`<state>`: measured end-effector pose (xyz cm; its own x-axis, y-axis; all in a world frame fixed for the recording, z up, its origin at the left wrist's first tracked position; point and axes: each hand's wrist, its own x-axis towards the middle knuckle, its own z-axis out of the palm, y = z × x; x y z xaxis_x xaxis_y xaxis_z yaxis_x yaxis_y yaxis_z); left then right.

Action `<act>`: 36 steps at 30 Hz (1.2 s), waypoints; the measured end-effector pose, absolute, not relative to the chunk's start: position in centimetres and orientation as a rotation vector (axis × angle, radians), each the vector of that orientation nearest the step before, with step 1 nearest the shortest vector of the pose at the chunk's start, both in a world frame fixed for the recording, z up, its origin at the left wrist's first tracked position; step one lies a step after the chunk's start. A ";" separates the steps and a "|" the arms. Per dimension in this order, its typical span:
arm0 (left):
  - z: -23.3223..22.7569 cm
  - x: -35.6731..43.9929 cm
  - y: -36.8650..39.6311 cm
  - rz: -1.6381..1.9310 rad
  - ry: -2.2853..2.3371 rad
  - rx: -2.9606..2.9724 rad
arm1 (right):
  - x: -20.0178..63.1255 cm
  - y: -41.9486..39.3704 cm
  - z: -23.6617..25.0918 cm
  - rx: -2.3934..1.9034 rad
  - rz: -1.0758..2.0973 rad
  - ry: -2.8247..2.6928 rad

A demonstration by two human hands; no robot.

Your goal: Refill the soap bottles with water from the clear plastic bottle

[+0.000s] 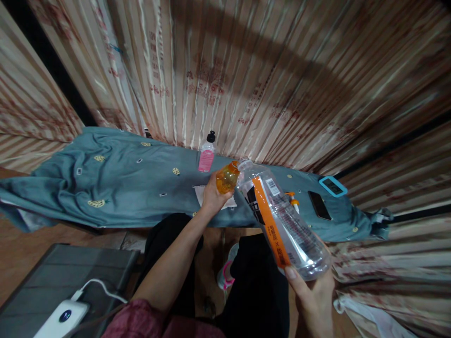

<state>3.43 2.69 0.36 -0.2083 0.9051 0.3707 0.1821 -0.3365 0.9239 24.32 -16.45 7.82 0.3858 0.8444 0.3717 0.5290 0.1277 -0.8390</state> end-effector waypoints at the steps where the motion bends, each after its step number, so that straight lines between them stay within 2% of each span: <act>1: 0.4 3.4 2.7 1.595 1.303 1.464 | 24.3 -16.5 7.8 -1.540 0.362 -1.274; 36: 1.4 3.1 2.2 1.555 1.297 1.450 | 24.3 -16.7 7.8 -1.520 0.359 -1.331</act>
<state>3.11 2.25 1.36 -0.1870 0.9226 0.3374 0.1664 -0.3088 0.9365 24.28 -16.66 7.81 0.3400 0.8578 0.3854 0.5475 0.1527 -0.8227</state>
